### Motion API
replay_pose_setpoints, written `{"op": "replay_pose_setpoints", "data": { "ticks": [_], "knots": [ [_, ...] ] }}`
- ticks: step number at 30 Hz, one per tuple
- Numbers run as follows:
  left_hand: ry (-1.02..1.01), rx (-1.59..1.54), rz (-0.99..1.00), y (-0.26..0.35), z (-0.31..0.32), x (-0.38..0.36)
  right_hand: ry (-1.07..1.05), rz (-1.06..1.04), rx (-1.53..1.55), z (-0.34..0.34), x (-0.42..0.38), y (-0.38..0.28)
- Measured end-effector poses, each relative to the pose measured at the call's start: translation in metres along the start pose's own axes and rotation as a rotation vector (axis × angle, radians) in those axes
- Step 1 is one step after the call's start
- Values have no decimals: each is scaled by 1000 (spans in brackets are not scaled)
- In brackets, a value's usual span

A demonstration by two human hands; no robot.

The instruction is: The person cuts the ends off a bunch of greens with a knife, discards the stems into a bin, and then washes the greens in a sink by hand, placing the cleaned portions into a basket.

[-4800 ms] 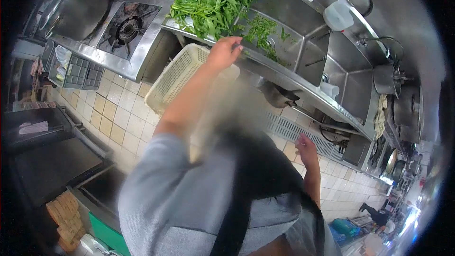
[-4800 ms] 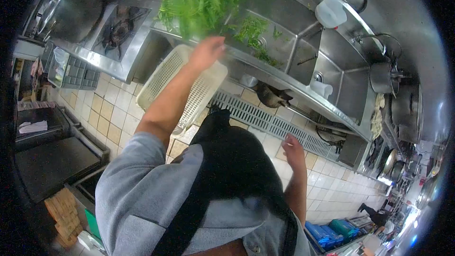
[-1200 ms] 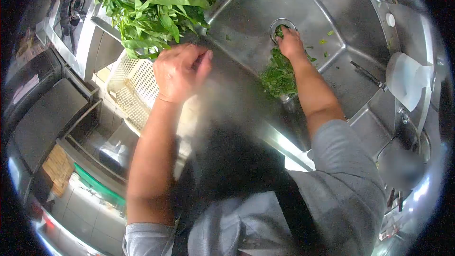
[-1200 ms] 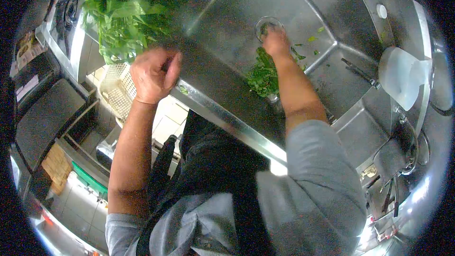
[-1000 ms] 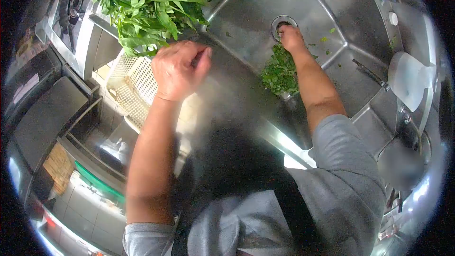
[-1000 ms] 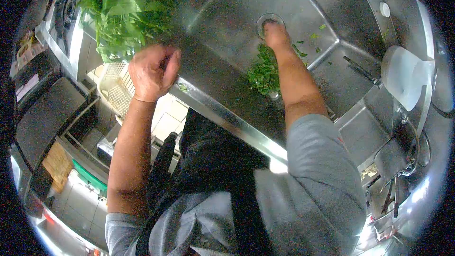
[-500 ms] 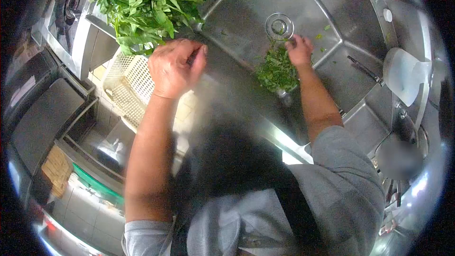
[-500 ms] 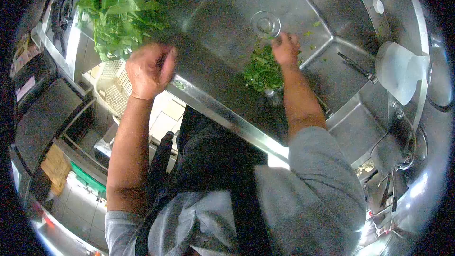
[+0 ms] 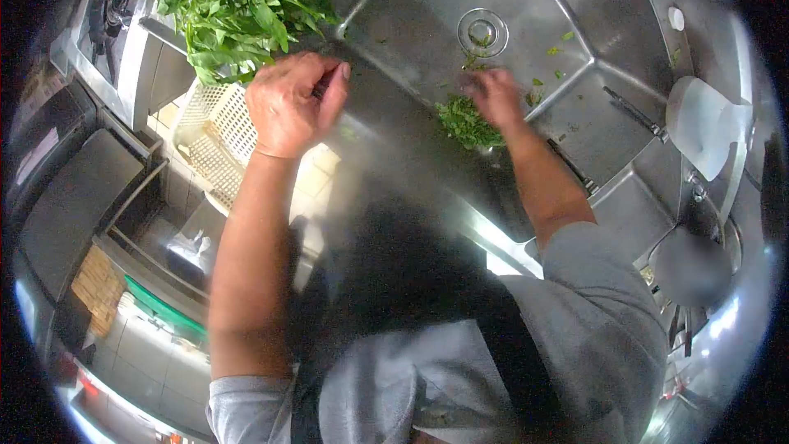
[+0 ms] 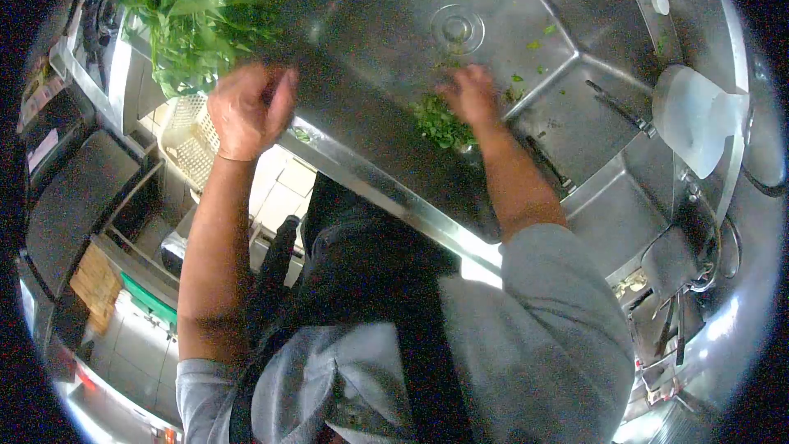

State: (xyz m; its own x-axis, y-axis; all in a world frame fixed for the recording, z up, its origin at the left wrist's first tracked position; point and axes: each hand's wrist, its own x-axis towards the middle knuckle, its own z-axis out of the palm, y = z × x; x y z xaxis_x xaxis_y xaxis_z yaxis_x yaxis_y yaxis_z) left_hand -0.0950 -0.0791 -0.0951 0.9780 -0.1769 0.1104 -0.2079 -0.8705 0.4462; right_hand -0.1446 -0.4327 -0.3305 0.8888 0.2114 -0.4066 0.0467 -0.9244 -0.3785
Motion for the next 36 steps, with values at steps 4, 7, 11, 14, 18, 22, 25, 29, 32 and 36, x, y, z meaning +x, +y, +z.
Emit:
{"op": "replay_pose_setpoints", "data": {
  "ticks": [4, 7, 11, 14, 18, 22, 25, 29, 32, 36],
  "knots": [
    [27, -11, 26, -1, 1, 2, -298, -332, -273, 17, -53, -25],
    [5, 26, 20, -1, 0, 1, -632, -156, -412, -22, -52, -26],
    [24, -2, 12, -2, 1, 0, -239, 293, -5, -16, -24, 22],
    [20, -3, -1, -2, 1, 0, -298, 462, -27, -5, -36, 7],
    [35, -17, 21, -5, 2, 1, -364, 436, 47, 27, -66, -11],
    [57, -11, 24, -5, 4, -2, -754, 336, 277, 44, -56, -4],
    [80, -14, 36, -9, 8, -3, -882, -303, -165, 60, -46, 24],
    [63, -15, 8, -10, 11, -5, -829, 379, 479, -10, -49, -31],
    [81, -96, 42, -15, 12, -7, -771, 456, 602, -32, -53, -32],
    [166, -424, 112, -24, -3, -20, -686, 533, 752, -101, -65, -92]
  ]
}}
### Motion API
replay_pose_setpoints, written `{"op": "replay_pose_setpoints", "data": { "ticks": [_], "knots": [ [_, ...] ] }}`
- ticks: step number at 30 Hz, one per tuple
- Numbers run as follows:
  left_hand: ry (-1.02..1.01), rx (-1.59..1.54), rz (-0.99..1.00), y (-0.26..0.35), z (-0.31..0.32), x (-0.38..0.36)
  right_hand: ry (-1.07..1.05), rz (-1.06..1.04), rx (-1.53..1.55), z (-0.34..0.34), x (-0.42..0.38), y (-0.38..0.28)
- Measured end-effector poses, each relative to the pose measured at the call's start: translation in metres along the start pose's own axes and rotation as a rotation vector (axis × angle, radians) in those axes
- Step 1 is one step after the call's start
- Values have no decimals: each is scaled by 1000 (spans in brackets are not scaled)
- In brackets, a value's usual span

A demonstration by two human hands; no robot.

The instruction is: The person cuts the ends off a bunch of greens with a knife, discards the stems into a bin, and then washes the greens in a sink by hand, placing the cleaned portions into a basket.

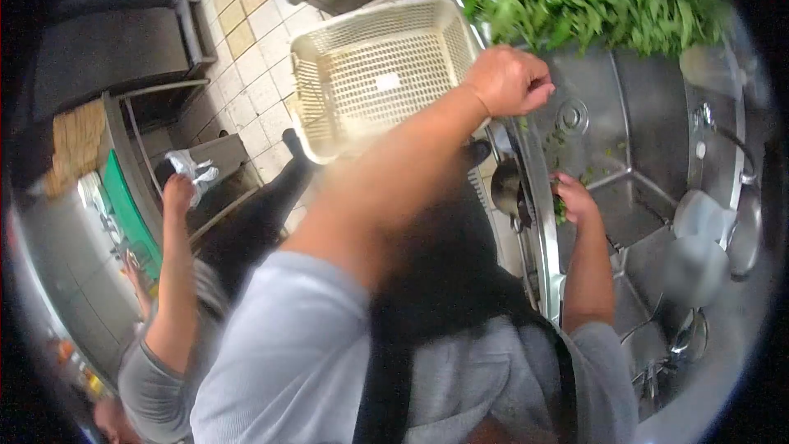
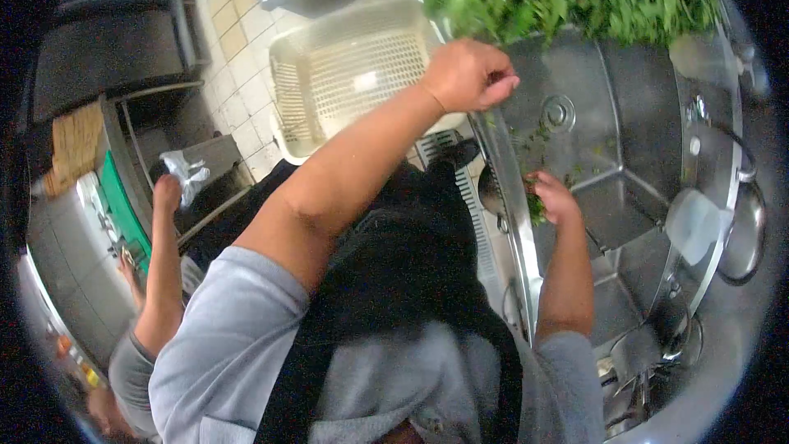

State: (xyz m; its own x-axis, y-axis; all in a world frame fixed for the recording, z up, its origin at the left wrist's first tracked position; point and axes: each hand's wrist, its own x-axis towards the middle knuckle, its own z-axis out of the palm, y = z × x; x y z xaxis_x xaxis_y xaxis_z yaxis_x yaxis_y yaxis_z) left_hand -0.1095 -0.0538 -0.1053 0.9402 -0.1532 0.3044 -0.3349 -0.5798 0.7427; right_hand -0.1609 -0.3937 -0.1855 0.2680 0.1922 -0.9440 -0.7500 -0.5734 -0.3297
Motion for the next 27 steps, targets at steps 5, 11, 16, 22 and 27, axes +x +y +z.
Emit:
{"op": "replay_pose_setpoints", "data": {
  "ticks": [5, 11, 16, 22, 27],
  "knots": [
    [574, 101, -278, -43, -73, -106, 14, -215, 466, -11, -42, -14],
    [733, 621, -1084, -126, -130, -290, 121, -411, 572, 8, -89, -59],
    [479, -233, -1343, -167, -120, -370, 195, -633, 469, 27, -103, -116],
    [693, -187, -1249, -134, -148, -488, 60, -867, 340, 99, -114, -211],
    [883, -332, -1279, -1, -229, -504, 93, -908, 94, 191, -78, -263]
  ]
}}
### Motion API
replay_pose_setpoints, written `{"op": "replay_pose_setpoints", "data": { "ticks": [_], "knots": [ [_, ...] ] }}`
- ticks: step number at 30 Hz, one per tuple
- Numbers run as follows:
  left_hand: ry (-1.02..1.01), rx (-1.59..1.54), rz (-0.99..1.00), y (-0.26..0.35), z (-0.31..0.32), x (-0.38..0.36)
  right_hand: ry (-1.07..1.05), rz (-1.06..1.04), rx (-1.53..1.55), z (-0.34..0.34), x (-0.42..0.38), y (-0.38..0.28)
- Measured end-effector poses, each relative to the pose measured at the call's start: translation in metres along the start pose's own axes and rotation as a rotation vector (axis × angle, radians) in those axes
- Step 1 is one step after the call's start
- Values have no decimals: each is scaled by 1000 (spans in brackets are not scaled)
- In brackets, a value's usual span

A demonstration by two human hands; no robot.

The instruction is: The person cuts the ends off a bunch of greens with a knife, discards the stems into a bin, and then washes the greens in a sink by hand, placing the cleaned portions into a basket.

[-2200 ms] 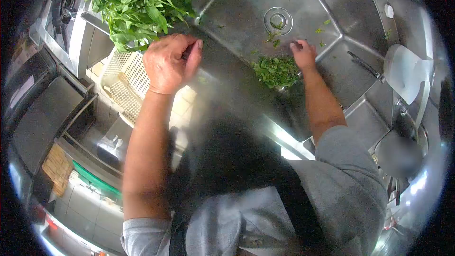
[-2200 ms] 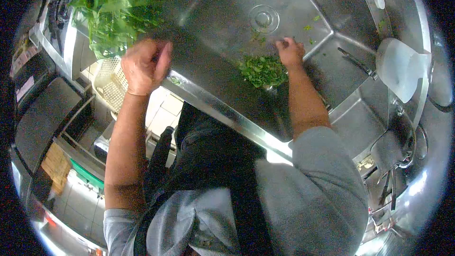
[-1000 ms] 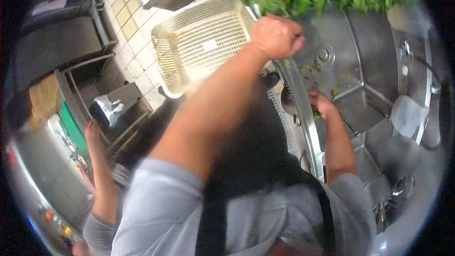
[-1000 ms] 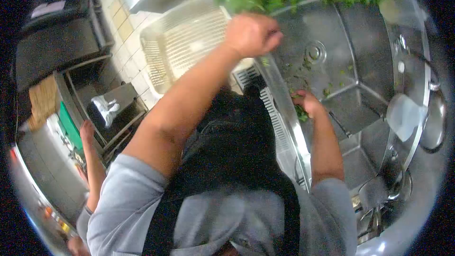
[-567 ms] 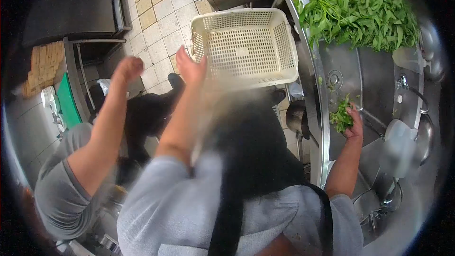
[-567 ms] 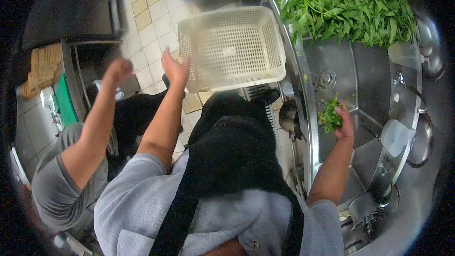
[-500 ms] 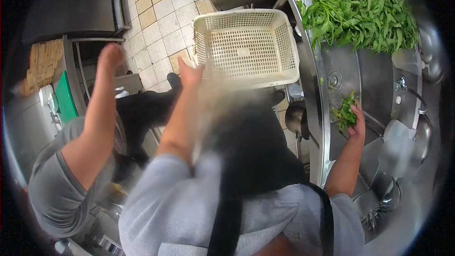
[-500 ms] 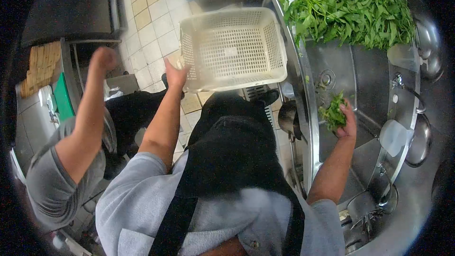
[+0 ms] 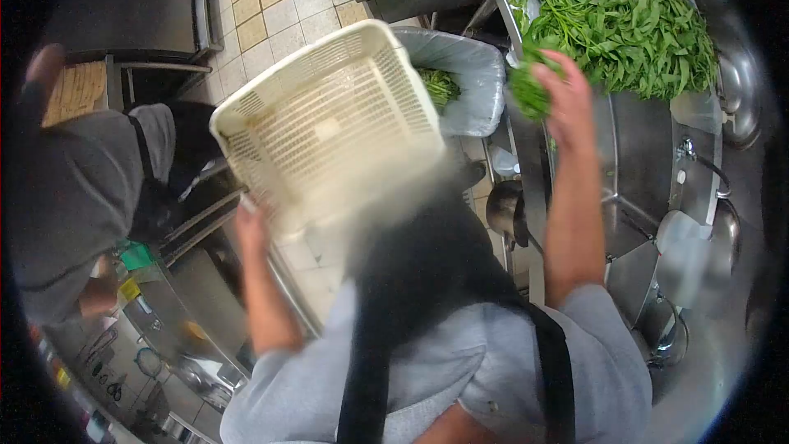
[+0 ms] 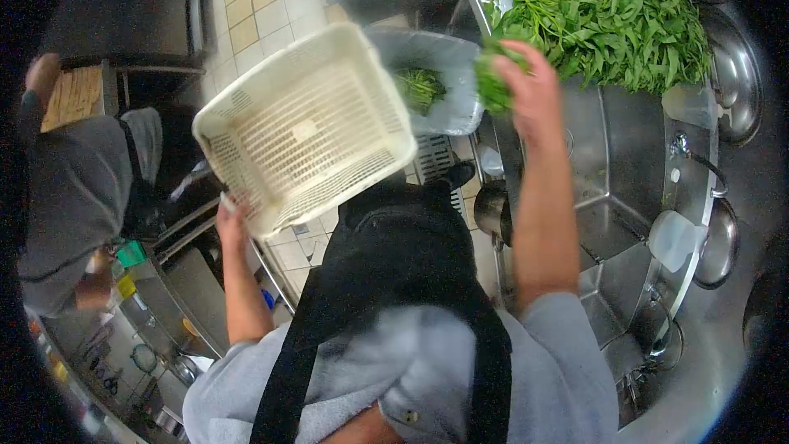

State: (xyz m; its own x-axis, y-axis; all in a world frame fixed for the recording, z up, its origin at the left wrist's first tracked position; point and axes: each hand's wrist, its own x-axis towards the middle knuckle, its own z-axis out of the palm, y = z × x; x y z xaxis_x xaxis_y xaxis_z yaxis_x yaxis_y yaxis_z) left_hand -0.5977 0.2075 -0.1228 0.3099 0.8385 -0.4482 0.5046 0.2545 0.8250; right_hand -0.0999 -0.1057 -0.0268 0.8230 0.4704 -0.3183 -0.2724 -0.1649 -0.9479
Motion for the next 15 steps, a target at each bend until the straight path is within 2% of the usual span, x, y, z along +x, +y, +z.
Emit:
{"op": "replay_pose_setpoints", "data": {
  "ticks": [1, 3, 5, 9, 12, 15],
  "knots": [
    [25, 0, -39, 1, -12, -7, -2, -16, -168, 20, 9, 9],
    [48, 3, -79, 5, -16, -15, -93, -208, -546, 46, 39, 54],
    [74, -42, -96, 8, -4, -22, -30, -250, -695, 58, 56, 97],
    [41, -42, -71, -11, 39, -5, -31, -134, -659, 47, 50, 88],
    [-28, -75, -58, -22, 83, 20, -95, -112, -295, 22, 22, 61],
    [-119, -104, -57, -31, 122, 47, -63, -108, -205, -19, -10, 46]
  ]
}}
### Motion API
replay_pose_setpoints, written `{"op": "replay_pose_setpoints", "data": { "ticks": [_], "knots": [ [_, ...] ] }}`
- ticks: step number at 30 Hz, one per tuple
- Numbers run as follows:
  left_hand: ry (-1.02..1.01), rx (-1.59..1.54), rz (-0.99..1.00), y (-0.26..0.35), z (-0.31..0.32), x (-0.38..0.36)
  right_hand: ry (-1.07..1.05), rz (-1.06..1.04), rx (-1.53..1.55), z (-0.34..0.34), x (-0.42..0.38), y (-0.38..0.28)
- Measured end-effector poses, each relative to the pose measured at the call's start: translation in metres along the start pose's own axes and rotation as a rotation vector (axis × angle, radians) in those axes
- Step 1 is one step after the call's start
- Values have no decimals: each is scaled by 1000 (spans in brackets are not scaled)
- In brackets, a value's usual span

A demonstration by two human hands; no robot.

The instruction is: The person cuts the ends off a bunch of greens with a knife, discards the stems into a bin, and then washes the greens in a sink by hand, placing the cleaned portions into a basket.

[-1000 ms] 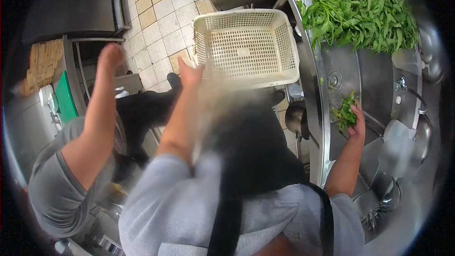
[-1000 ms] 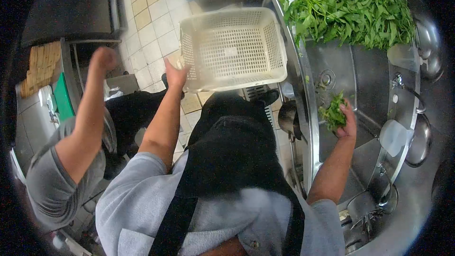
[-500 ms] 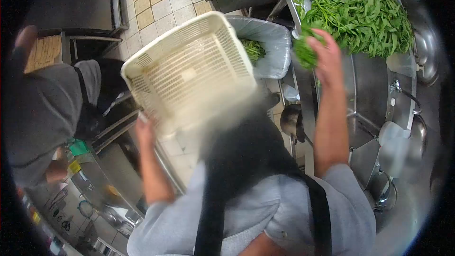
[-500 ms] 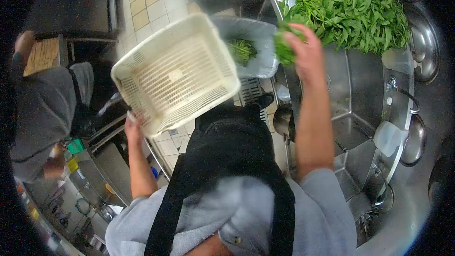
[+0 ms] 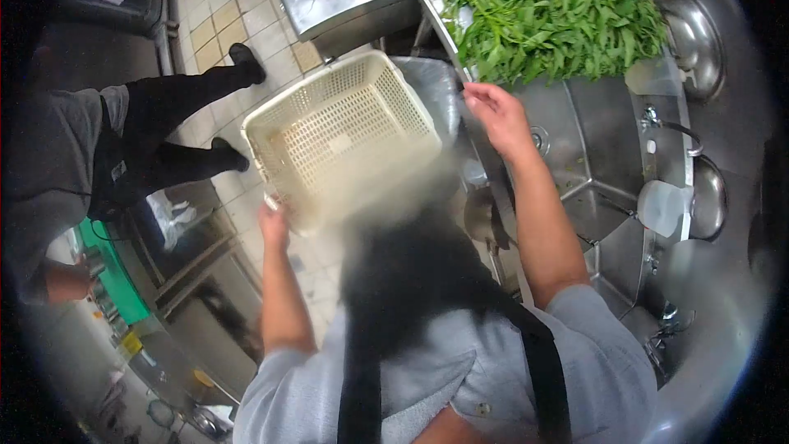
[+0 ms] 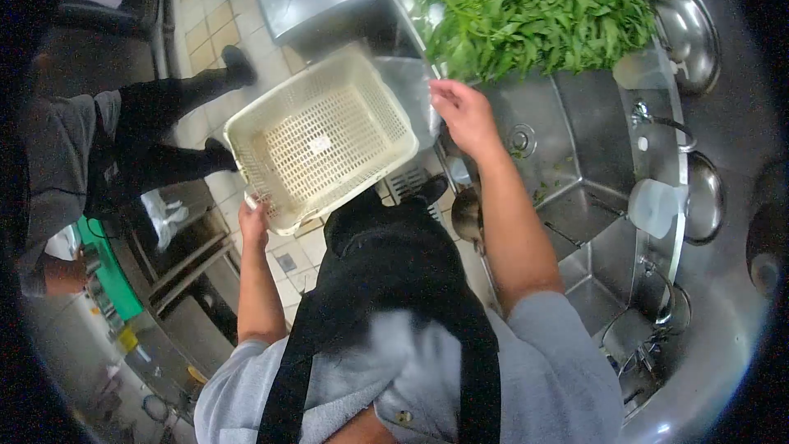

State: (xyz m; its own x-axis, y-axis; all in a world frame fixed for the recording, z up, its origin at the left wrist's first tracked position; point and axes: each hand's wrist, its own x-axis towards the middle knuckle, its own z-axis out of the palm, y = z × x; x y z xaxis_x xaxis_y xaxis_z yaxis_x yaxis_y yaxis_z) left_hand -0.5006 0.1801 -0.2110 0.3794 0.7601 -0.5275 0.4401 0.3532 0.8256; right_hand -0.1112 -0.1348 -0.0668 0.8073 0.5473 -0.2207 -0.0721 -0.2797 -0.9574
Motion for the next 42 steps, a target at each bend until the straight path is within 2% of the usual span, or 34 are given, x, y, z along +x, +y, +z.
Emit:
{"op": "replay_pose_setpoints", "data": {
  "ticks": [2, 6, 8, 12, 13, 14, 16, 17, 18, 20, 21, 23, 26, 30, 32, 33, 34, 35, 36, 39, 40, 41, 42],
  "knots": [
    [-65, 90, -7, -3, 21, 23, 72, 58, -4, -31, -25, -2],
    [-153, 16, -11, -10, 56, 54, 228, 188, 47, -96, -75, 8],
    [-115, 142, -117, -10, 64, 62, 285, 207, 26, -126, -95, 11],
    [-128, 133, -52, -39, 57, 93, 404, 214, 23, -185, -119, 17],
    [179, 441, -41, -39, 66, 91, 406, 202, 26, -199, -119, 16],
    [181, 433, -30, -28, 78, 82, 432, 158, 2, -213, -118, 11],
    [466, 598, 308, -2, 103, 61, 460, 98, -18, -238, -111, -3],
    [362, 456, 309, 15, 118, 54, 492, 17, -77, -250, -103, -14],
    [364, 455, 316, 38, 136, 40, 523, -63, -137, -261, -94, -26],
    [207, 249, 418, 98, 185, -5, 560, -162, -164, -283, -67, -47],
    [209, 246, 423, 124, 207, -20, 589, -197, -225, -295, -50, -57],
    [-4, 42, 408, 170, 253, -39, 633, -240, -317, -317, -14, -81],
    [-289, -387, 270, 221, 318, -43, 656, -309, -421, -351, 55, -106],
    [-502, -562, 122, 251, 399, -21, 674, -251, -644, -394, 147, -124],
    [-542, -421, -39, 267, 427, -19, 590, -183, -765, -406, 187, -127],
    [-622, -235, 137, 255, 435, -5, 565, -78, -859, -412, 204, -127],
    [-697, -42, 313, 234, 447, 16, 567, -76, -858, -419, 220, -122],
    [-671, 23, 442, 216, 459, 41, 531, 17, -904, -425, 237, -110],
    [-635, 76, 314, 220, 466, 42, 491, 110, -948, -428, 250, -101],
    [-653, 30, 234, 244, 471, 31, 495, 181, -966, -406, 258, -88],
    [-631, 32, 127, 259, 472, 23, 469, 215, -961, -406, 263, -79],
    [-608, 33, 21, 265, 473, 21, 326, 297, -1088, -414, 282, -70],
    [-611, 35, 15, 264, 474, 25, 324, 305, -1089, -426, 289, -59]
  ]
}}
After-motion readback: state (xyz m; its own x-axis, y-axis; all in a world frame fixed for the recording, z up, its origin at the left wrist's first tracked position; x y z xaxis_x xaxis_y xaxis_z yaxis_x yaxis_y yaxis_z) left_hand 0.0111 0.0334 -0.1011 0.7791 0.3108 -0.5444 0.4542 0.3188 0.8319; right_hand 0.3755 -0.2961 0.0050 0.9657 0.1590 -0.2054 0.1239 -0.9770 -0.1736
